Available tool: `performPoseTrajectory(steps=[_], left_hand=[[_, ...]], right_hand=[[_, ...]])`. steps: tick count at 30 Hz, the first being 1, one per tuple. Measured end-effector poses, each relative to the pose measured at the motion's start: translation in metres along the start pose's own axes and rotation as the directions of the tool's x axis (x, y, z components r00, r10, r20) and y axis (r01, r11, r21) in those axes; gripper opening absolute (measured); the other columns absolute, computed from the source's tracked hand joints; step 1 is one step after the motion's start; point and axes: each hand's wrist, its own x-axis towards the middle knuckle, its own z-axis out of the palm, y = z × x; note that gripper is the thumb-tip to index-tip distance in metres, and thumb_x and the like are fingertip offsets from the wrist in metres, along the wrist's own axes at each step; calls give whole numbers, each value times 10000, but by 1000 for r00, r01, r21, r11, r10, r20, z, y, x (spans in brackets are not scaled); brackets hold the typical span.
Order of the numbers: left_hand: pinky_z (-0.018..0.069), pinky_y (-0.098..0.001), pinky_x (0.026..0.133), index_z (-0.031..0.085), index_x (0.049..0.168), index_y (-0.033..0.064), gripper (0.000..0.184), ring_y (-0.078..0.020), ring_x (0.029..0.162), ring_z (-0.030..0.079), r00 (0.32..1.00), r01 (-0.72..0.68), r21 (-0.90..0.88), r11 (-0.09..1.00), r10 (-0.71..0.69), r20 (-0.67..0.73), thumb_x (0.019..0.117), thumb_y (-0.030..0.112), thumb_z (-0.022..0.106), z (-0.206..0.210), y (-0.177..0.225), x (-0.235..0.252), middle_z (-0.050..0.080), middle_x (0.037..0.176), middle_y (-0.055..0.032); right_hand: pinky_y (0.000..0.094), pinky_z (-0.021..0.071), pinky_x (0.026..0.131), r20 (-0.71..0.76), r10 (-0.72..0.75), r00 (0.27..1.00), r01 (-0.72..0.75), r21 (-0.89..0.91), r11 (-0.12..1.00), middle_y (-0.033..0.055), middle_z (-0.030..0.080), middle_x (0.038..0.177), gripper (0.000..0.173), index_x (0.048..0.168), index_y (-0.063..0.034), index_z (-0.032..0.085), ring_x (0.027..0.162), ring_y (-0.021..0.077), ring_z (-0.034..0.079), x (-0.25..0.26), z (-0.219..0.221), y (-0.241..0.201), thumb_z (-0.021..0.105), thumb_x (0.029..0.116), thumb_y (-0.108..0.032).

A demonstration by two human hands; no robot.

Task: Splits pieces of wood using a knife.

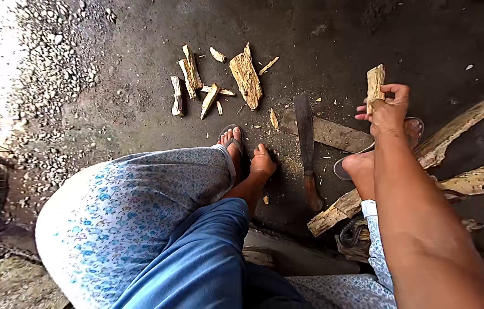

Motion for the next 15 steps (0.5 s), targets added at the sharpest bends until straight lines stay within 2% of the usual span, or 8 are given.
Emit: performPoseTrajectory(steps=[3, 5, 8, 10, 12, 13, 14, 15], left_hand=[[526, -618, 991, 391, 1479, -6, 714, -442, 1235, 608, 998, -18, -214, 977, 6, -57, 883, 174, 741, -15, -9, -7, 522, 1423, -295], [512, -617, 1010, 473, 1433, -16, 575, -423, 1232, 612, 989, -37, -384, 922, -20, -145, 937, 197, 672, -37, -5, -13, 593, 1341, -288], [511, -584, 1008, 507, 1415, -9, 491, -397, 1201, 630, 924, -135, -560, 817, -100, -369, 986, 204, 613, -84, 4, -11, 637, 1280, -268], [511, -548, 1030, 479, 1465, 15, 529, -379, 1246, 607, 829, -228, -638, 736, -197, -523, 980, 174, 620, -122, 6, -7, 612, 1338, -258], [452, -482, 1118, 370, 1561, 44, 665, -353, 1373, 507, 724, -294, -650, 701, -281, -630, 983, 212, 653, -156, 5, -13, 501, 1487, -238], [416, -471, 1153, 311, 1596, 52, 740, -352, 1428, 449, 701, -310, -648, 696, -293, -650, 984, 265, 668, -164, 4, -18, 434, 1547, -238], [407, -479, 1159, 318, 1592, 45, 747, -363, 1434, 439, 705, -327, -650, 686, -281, -651, 988, 312, 669, -164, 6, -23, 427, 1548, -249], [426, -507, 1137, 388, 1550, 16, 685, -386, 1394, 478, 742, -354, -659, 664, -229, -630, 1004, 338, 649, -155, 9, -29, 476, 1498, -274]], right_hand=[[400, 625, 595, 85, 94, 992, -119, 379, 918, 129, 683, 1030, 440, 1467, -107, 309, 723, 254, 721, -54, 19, 1, 430, 1048, -41], [380, 614, 591, 165, 130, 978, -196, 496, 846, 123, 719, 1016, 284, 1357, -83, 430, 698, 239, 715, -85, 29, 6, 355, 1084, -102], [337, 604, 611, 280, 182, 943, -320, 599, 735, 120, 735, 960, 276, 1221, -74, 509, 697, 207, 715, -122, 42, 13, 274, 1110, -169], [322, 598, 619, 331, 182, 926, -361, 631, 687, 129, 736, 958, 297, 1191, -72, 518, 724, 204, 719, -143, 47, 15, 253, 1110, -179], [321, 600, 611, 343, 182, 921, -374, 654, 657, 125, 725, 947, 294, 1203, -76, 521, 725, 209, 721, -164, 52, 13, 259, 1111, -175], [320, 601, 601, 349, 178, 920, -377, 665, 645, 118, 714, 934, 299, 1219, -80, 522, 717, 208, 717, -173, 53, 11, 258, 1114, -174], [320, 601, 593, 356, 172, 918, -380, 672, 635, 109, 706, 921, 313, 1230, -81, 527, 705, 205, 713, -181, 54, 9, 251, 1119, -180], [319, 601, 586, 366, 167, 915, -385, 675, 629, 105, 705, 910, 331, 1234, -84, 531, 691, 201, 708, -188, 56, 7, 239, 1124, -196]])
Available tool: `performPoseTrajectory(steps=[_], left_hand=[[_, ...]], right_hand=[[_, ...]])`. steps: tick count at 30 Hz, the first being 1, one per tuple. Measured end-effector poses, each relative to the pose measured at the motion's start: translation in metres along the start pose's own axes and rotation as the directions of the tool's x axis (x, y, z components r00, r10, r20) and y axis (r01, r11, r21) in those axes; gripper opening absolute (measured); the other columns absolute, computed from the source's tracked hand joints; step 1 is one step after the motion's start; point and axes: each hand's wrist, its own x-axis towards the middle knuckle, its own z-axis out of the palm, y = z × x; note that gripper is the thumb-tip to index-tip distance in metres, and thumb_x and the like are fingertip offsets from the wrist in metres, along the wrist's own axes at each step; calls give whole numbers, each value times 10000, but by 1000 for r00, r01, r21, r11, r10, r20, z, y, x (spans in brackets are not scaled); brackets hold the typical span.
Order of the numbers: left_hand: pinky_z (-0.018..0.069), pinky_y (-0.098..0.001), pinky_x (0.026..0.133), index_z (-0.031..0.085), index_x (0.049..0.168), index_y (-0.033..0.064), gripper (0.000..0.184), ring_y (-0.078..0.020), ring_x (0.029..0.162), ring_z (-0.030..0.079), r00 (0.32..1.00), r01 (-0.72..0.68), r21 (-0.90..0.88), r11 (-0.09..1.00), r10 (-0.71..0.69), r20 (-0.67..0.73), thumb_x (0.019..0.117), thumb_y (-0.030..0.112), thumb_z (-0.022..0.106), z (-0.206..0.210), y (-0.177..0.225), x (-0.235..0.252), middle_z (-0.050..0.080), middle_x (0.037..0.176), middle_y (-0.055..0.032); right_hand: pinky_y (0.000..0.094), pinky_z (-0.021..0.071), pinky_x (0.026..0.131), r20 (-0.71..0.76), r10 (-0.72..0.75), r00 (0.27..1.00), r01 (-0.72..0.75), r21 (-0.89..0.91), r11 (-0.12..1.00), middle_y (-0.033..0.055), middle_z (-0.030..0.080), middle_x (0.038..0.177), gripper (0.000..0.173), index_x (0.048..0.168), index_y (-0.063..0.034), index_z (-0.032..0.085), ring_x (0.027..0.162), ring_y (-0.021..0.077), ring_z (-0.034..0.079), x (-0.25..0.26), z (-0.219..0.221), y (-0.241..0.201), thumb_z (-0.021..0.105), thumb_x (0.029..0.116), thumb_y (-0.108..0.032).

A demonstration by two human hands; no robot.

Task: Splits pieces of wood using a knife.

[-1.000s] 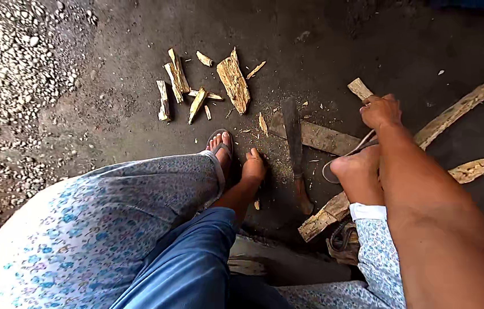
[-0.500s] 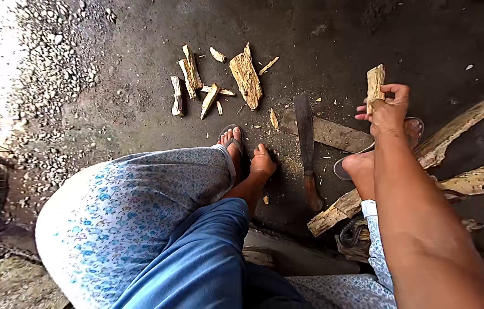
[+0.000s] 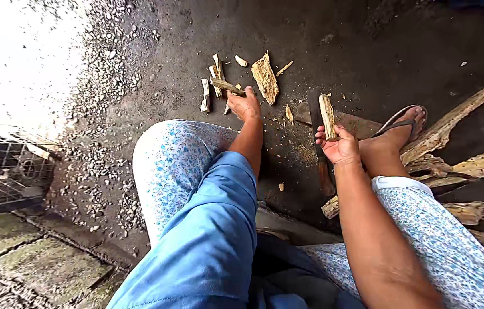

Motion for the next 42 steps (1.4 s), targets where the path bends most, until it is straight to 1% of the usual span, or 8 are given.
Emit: performPoseTrajectory(steps=[2, 7, 12, 18, 28, 31, 35, 42], left_hand=[[507, -529, 1008, 505, 1441, -27, 566, -369, 1213, 605, 937, 55, -106, 993, -14, 349, 1070, 400, 532, 17, -11, -28, 601, 1337, -273], [585, -391, 790, 509, 1376, 36, 358, -214, 952, 691, 352, 414, -115, 903, -42, 935, 1111, 265, 435, 47, -29, -93, 688, 1180, -134], [559, -428, 886, 467, 1406, -30, 547, -242, 1002, 647, 532, 210, -247, 946, 101, 841, 905, -103, 672, 54, -42, -92, 635, 1195, -203], [544, -377, 917, 542, 1328, -78, 540, -224, 1051, 638, 588, 50, -249, 967, 173, 790, 815, -210, 647, 42, -49, -79, 631, 1232, -218], [499, -577, 1042, 479, 1518, 89, 621, -380, 1310, 575, 987, 112, 214, 970, -134, 88, 938, 145, 693, 10, -11, 28, 590, 1413, -228], [424, -558, 1116, 349, 1604, 119, 746, -364, 1441, 432, 998, 55, 384, 922, -47, -33, 936, 187, 676, 11, 11, 54, 433, 1565, -198], [490, -578, 1058, 642, 1312, 7, 383, -387, 1296, 590, 957, -71, 479, 875, -76, 281, 989, 211, 620, 43, 2, 61, 624, 1352, -254], [581, -461, 905, 596, 1316, -27, 526, -309, 1086, 678, 858, 322, 264, 909, -398, 326, 1025, 411, 622, 117, -42, 54, 621, 1287, -237]], right_hand=[[309, 578, 564, 23, 30, 999, -30, 13, 999, 107, 714, 914, 375, 1220, -100, 539, 652, 190, 684, -10, 6, 6, 208, 1133, -254], [309, 548, 505, -1, 145, 989, -144, -137, 980, 101, 720, 893, 419, 1203, -114, 579, 572, 178, 638, -28, 10, 21, 226, 1130, -328], [487, 583, 818, -211, -156, 965, -136, -910, 392, 213, 702, 1134, 358, 1318, 8, 593, 934, 317, 714, -31, -35, 34, 467, 1102, -248], [552, 393, 1143, -311, -6, 951, -304, -925, -227, 318, 493, 1467, 602, 1494, 84, 402, 1387, 431, 486, -34, -82, 66, 621, 1013, -205], [544, 452, 1088, -329, -2, 944, -303, -868, -394, 311, 469, 1479, 665, 1524, 54, 357, 1379, 444, 484, -23, -80, 87, 664, 998, -212], [536, 462, 1075, -375, -5, 927, -345, -845, -409, 296, 480, 1469, 670, 1510, 52, 372, 1383, 435, 479, -19, -75, 88, 687, 966, -178], [532, 471, 1063, -432, 16, 902, -384, -817, -431, 289, 477, 1473, 716, 1516, 53, 351, 1381, 428, 484, -12, -70, 87, 713, 934, -152], [501, 467, 1083, -475, 29, 879, -410, -787, -461, 289, 424, 1529, 786, 1556, 49, 296, 1403, 420, 465, -9, -64, 87, 705, 899, -91]])
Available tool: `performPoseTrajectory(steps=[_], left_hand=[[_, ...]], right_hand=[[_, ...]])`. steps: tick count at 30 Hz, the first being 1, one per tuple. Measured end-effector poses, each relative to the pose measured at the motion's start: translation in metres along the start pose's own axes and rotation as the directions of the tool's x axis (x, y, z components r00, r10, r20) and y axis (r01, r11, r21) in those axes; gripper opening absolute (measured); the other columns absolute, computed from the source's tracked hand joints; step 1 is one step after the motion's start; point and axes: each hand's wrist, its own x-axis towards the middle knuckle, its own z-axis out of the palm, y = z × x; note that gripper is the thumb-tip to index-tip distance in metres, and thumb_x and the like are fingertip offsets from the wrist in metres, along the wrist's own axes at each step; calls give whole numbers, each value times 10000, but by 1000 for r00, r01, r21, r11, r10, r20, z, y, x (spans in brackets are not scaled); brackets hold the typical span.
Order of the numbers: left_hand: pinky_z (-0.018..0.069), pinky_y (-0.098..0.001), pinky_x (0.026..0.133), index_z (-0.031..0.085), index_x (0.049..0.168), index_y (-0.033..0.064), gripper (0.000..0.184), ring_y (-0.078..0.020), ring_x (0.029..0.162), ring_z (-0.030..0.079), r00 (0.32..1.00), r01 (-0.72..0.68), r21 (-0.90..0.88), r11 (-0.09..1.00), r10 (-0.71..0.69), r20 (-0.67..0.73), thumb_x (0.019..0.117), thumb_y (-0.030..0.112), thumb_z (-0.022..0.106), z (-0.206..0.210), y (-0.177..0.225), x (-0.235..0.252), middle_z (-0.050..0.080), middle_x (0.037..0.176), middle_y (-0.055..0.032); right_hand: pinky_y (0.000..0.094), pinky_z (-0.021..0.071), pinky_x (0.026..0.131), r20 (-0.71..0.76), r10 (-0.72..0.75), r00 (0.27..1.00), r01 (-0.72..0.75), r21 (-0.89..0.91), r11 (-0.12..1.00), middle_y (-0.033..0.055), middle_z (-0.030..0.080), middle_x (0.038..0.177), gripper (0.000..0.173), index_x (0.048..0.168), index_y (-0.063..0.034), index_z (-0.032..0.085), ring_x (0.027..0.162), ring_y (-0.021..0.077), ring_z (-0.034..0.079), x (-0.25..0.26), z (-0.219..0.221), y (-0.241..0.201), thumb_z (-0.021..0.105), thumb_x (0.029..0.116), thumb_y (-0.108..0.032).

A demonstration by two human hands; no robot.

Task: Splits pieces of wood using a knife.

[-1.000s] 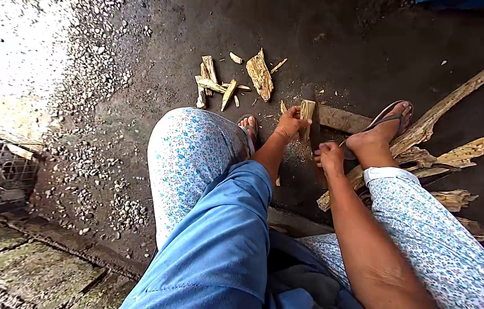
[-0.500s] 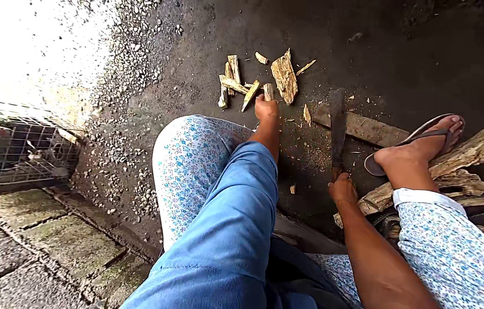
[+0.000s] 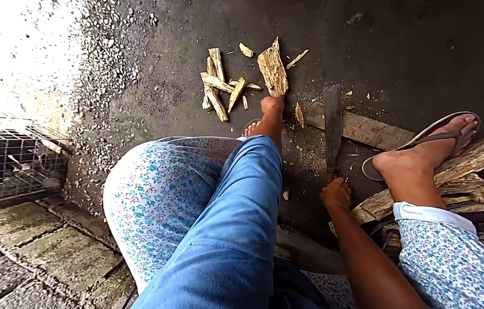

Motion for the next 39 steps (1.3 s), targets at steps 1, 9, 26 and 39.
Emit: performPoseTrajectory(steps=[1, 9, 26, 39], left_hand=[[595, -433, 880, 577, 1346, -7, 529, -296, 1068, 686, 999, 39, -97, 995, -38, 4, 1023, 408, 633, 5, 0, 2, 617, 1294, -225], [559, -328, 721, 549, 1359, 36, 453, -199, 830, 642, 998, 17, -327, 945, 2, 58, 1046, 358, 610, -14, 32, -19, 632, 1094, -146], [522, -566, 966, 329, 1561, 214, 993, -306, 1283, 554, 650, -75, -900, 430, 705, 282, 861, 914, 250, -54, -23, -169, 512, 1491, -120], [460, -767, 828, 439, 1500, 280, 1210, -454, 1257, 537, 631, 296, -535, 791, 258, 732, 669, 1054, 21, -2, -49, -188, 523, 1458, -188]], right_hand=[[507, 469, 1080, 0, 2, 1000, -2, 7, 1000, 291, 429, 1522, 785, 1552, 51, 299, 1400, 419, 469, 1, 0, 0, 706, 894, -82], [543, 478, 1048, -3, -3, 1000, 3, 40, 999, 290, 463, 1485, 833, 1541, 54, 301, 1388, 421, 477, 3, -1, 2, 746, 857, -116], [386, 553, 626, -6, -193, 981, 125, 781, 612, 121, 611, 881, 533, 1394, -6, 480, 646, 198, 602, -63, -46, 49, 665, 1013, -329], [322, 550, 483, 15, -110, 994, 8, 980, 198, 53, 549, 657, 356, 1302, -59, 502, 485, 158, 570, -121, -57, 73, 664, 1004, -168]])
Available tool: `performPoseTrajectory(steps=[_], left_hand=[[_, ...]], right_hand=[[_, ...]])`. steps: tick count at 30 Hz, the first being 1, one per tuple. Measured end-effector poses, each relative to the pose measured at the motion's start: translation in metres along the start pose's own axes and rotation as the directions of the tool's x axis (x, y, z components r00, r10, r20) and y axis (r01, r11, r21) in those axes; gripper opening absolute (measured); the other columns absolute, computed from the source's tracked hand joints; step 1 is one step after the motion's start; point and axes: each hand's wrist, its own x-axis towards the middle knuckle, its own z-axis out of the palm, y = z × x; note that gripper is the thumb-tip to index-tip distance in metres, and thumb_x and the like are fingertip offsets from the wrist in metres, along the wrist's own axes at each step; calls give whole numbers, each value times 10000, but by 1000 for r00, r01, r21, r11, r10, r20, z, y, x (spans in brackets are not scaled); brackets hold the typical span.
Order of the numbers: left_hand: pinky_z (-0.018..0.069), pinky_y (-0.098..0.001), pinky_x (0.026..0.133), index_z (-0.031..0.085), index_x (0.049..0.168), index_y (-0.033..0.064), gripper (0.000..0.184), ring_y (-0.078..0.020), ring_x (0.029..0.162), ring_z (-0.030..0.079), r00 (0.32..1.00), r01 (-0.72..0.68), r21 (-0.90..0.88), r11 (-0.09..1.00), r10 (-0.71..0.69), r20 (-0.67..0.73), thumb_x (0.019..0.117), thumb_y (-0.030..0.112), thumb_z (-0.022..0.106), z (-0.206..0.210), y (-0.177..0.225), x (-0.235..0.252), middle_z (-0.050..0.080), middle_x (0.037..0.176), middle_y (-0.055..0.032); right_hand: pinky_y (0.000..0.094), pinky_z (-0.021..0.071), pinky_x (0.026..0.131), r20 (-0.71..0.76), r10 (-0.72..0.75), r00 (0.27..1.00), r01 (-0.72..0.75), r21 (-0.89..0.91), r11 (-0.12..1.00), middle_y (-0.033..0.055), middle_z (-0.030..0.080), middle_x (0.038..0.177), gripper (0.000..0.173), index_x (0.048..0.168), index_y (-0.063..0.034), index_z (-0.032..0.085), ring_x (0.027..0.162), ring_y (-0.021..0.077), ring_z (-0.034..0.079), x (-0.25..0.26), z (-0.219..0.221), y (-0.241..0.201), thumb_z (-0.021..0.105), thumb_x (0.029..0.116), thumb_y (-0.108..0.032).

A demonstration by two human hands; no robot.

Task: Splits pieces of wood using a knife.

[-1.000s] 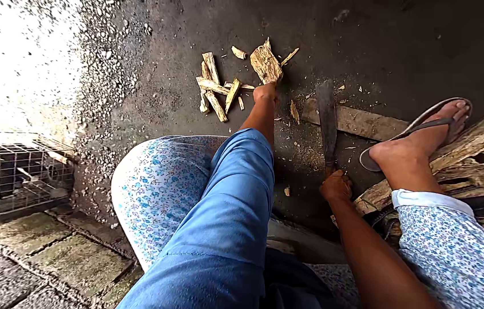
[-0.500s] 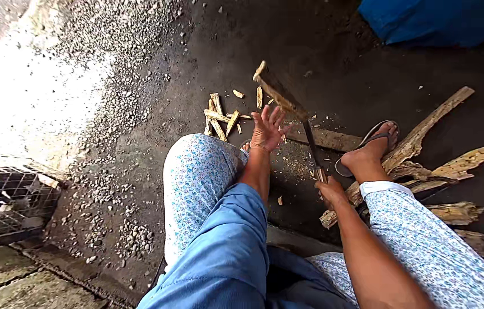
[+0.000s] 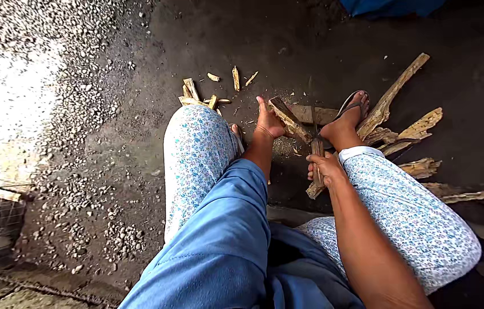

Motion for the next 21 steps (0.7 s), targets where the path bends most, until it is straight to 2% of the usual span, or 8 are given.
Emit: performPoseTrajectory(steps=[2, 4, 6, 7, 9, 12, 17, 21], left_hand=[[402, -782, 940, 381, 1563, 261, 1012, -439, 1395, 433, 996, 18, 67, 998, -23, 81, 840, 940, 180, -2, -4, -3, 436, 1556, -177], [439, -669, 991, 399, 1548, 239, 602, -355, 1354, 490, 997, 9, 197, 980, -24, 73, 1050, 576, 395, -5, -12, 0, 515, 1482, -145], [475, -541, 977, 329, 1580, 266, 561, -277, 1244, 561, 1000, 4, 308, 952, 0, -13, 1063, 292, 546, -9, -20, 9, 573, 1389, -129], [476, -506, 969, 331, 1584, 255, 587, -258, 1212, 575, 998, 16, 346, 938, 6, -65, 1052, 248, 579, -11, -23, 14, 578, 1383, -134], [535, -465, 873, 386, 1560, 213, 530, -258, 1070, 646, 989, 51, 384, 922, 6, -146, 1069, 304, 561, -13, -29, 21, 640, 1290, -157], [561, -425, 788, 498, 1419, 87, 410, -252, 911, 651, 972, 131, 382, 915, -43, -232, 1078, 315, 508, -12, -35, 29, 647, 1139, -165], [560, -405, 826, 510, 1413, 56, 455, -256, 993, 644, 957, 184, 348, 919, -87, -277, 1089, 370, 446, -1, -34, 39, 608, 1257, -177], [555, -328, 757, 500, 1383, 60, 441, -228, 917, 634, 936, 155, 147, 977, -98, -338, 1103, 392, 420, 17, -11, 36, 599, 1186, -162]], right_hand=[[322, 556, 483, -7, -28, 1000, 28, 34, 999, 53, 547, 663, 350, 1292, -52, 477, 486, 158, 574, 1, -6, 0, 651, 994, -110], [322, 561, 479, -1, -40, 999, 40, 54, 998, 53, 547, 655, 320, 1259, -52, 479, 481, 155, 577, 0, -7, 0, 642, 983, -73], [328, 566, 477, 27, -31, 999, 29, 83, 996, 52, 541, 647, 276, 1230, -49, 488, 479, 157, 577, -4, -5, -1, 623, 990, -64], [332, 567, 474, 43, -20, 999, 16, 96, 995, 51, 539, 640, 256, 1214, -52, 489, 475, 158, 576, -7, -4, -1, 615, 991, -62], [332, 566, 470, 70, -5, 998, -2, 108, 994, 51, 538, 632, 236, 1194, -55, 494, 470, 160, 575, -13, 1, -2, 611, 989, -62], [336, 576, 484, 108, -16, 994, 5, 106, 994, 50, 543, 633, 214, 1180, -53, 499, 479, 166, 585, -19, 4, -5, 601, 991, -57], [307, 574, 505, 55, -123, 991, 120, 56, 991, 68, 571, 668, 245, 1194, -25, 518, 508, 162, 602, -16, -2, -8, 611, 968, -12], [334, 593, 503, 22, -230, 973, 228, 74, 971, 83, 584, 713, 331, 1296, -2, 528, 504, 172, 608, -12, -2, -8, 582, 969, -10]])
